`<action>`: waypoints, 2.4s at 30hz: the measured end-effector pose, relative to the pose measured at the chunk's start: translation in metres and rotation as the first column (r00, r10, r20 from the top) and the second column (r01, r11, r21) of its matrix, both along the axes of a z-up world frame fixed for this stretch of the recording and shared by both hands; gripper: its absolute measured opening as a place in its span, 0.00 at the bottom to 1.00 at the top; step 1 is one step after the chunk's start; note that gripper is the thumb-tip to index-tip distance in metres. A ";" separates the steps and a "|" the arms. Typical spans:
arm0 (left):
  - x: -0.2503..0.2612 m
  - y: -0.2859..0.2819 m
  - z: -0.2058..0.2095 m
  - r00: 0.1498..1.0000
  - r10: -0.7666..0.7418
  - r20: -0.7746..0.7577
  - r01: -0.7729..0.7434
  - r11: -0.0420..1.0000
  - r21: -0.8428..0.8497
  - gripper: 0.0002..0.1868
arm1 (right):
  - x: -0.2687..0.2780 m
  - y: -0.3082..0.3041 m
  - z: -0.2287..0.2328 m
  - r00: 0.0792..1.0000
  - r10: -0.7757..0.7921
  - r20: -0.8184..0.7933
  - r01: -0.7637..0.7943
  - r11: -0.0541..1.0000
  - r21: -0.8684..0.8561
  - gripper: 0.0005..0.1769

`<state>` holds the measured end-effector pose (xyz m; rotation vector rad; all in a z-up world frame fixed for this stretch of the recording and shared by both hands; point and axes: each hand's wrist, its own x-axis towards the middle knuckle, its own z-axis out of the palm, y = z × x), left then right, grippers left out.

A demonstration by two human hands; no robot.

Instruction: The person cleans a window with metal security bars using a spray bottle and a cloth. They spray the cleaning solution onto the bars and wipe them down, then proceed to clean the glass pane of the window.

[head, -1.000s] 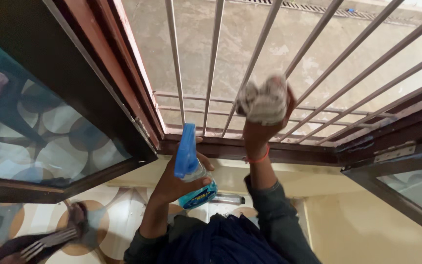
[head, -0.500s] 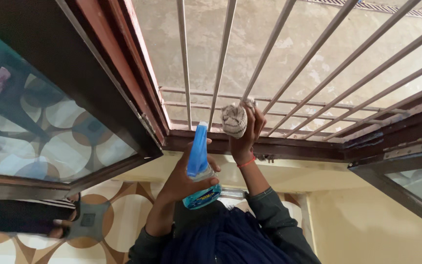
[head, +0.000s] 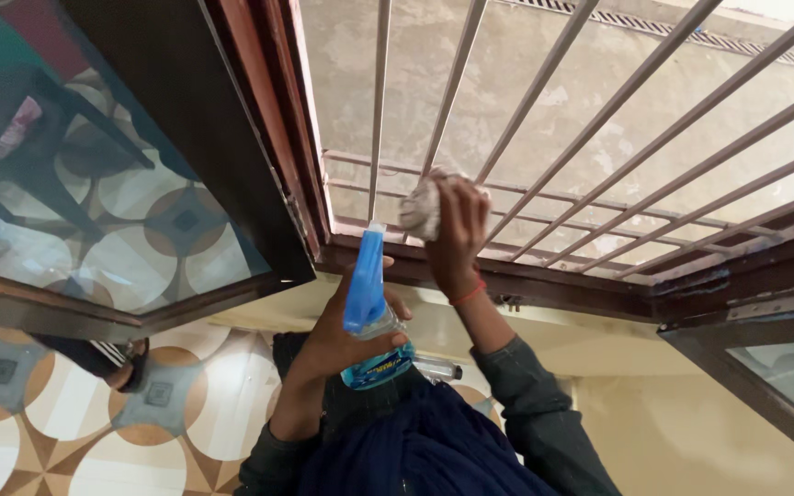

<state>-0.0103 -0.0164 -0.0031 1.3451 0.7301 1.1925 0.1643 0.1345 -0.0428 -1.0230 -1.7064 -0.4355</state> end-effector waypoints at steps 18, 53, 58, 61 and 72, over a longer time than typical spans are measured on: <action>0.032 -0.023 -0.008 0.975 0.217 -0.041 -0.217 0.976 0.002 0.50 | 0.022 -0.008 0.017 0.832 0.425 -0.356 -0.478 0.875 -0.073 0.34; -0.096 0.015 0.003 0.981 -0.186 -0.054 0.185 0.982 -0.024 0.50 | -0.094 -0.019 0.014 0.942 0.111 -0.316 -0.093 0.993 0.071 0.29; -0.097 0.014 0.011 0.985 -0.141 -0.100 0.141 0.990 -0.013 0.51 | -0.115 0.011 0.012 0.945 0.067 -0.319 -0.046 0.996 0.073 0.29; -0.096 0.013 0.005 0.991 -0.105 -0.083 0.106 0.994 0.005 0.51 | -0.112 0.009 -0.017 0.951 0.130 -0.279 -0.105 0.989 0.103 0.32; -0.085 0.009 -0.003 0.993 0.046 -0.109 -0.044 0.999 0.023 0.55 | -0.092 -0.004 -0.023 0.888 0.185 -0.421 -0.254 0.960 -0.115 0.31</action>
